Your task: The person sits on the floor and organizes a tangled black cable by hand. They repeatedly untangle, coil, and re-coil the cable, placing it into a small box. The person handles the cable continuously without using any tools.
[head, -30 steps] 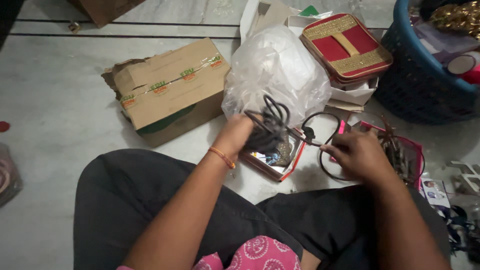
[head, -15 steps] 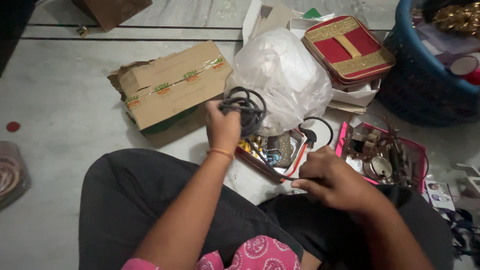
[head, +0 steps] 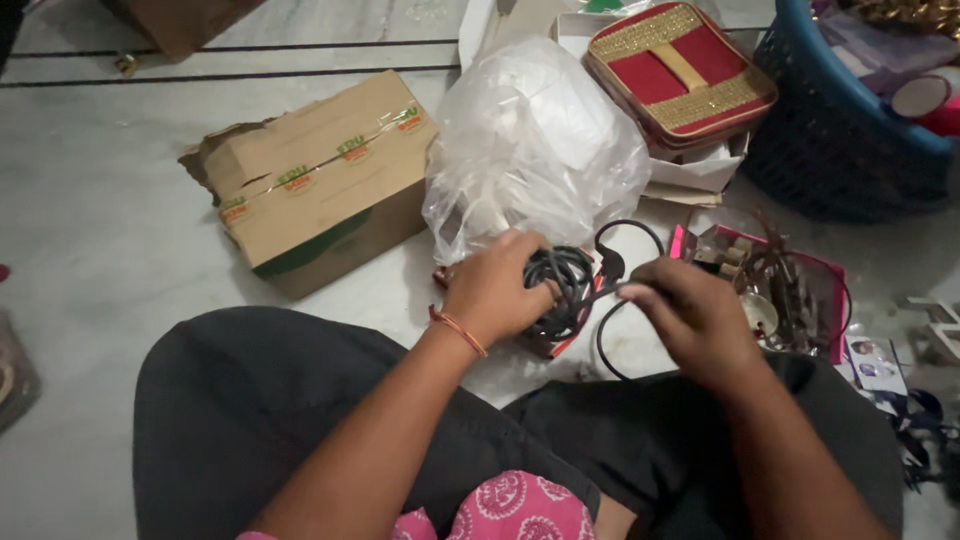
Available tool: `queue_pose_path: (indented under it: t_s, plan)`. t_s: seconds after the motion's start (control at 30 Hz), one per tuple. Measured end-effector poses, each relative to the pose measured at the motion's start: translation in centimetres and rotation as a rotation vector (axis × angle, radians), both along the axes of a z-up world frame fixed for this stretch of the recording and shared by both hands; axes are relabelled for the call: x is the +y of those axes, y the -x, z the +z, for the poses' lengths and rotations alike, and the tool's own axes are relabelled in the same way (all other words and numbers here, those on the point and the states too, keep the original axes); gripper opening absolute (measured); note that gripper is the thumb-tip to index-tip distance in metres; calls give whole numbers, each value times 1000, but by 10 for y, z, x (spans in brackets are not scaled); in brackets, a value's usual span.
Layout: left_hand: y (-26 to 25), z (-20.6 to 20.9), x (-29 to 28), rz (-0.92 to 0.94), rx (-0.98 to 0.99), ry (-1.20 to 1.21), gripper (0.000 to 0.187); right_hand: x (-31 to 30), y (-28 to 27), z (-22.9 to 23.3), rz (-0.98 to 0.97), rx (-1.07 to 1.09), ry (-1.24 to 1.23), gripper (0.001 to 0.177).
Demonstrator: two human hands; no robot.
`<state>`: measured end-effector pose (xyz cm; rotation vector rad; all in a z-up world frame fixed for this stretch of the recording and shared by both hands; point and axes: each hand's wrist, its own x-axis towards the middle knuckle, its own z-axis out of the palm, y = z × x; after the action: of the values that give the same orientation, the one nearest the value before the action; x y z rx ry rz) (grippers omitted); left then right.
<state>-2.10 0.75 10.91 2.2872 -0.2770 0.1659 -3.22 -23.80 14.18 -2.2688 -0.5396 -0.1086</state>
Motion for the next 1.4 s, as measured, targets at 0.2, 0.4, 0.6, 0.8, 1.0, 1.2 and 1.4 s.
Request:
queue_pose_path:
  t_s: [0.2,0.4,0.6,0.8,1.0,1.2,1.4]
  plan:
    - [-9,-20,-4,-219,18,254,35,-6,-14,-25,-131,131,-97,17]
    - [-7,-46,-16,-322,273,610,27,-1,-31,-55,-36,275,-264,20]
    - [-15,-71,-15,-305,405,789,26,-4,-46,-67,-83,633,-338,28]
    - [-21,-95,-17,-295,431,995,22,0,-45,-74,2,730,-585,31]
    - [-25,-106,-8,-219,499,1295,17,9,-39,-81,-83,780,-554,29]
    - [-25,-111,-12,-85,424,1313,15,32,-24,-82,133,145,-133,49]
    - [-25,-115,-16,7,378,1306,19,41,-17,-73,49,209,54,60]
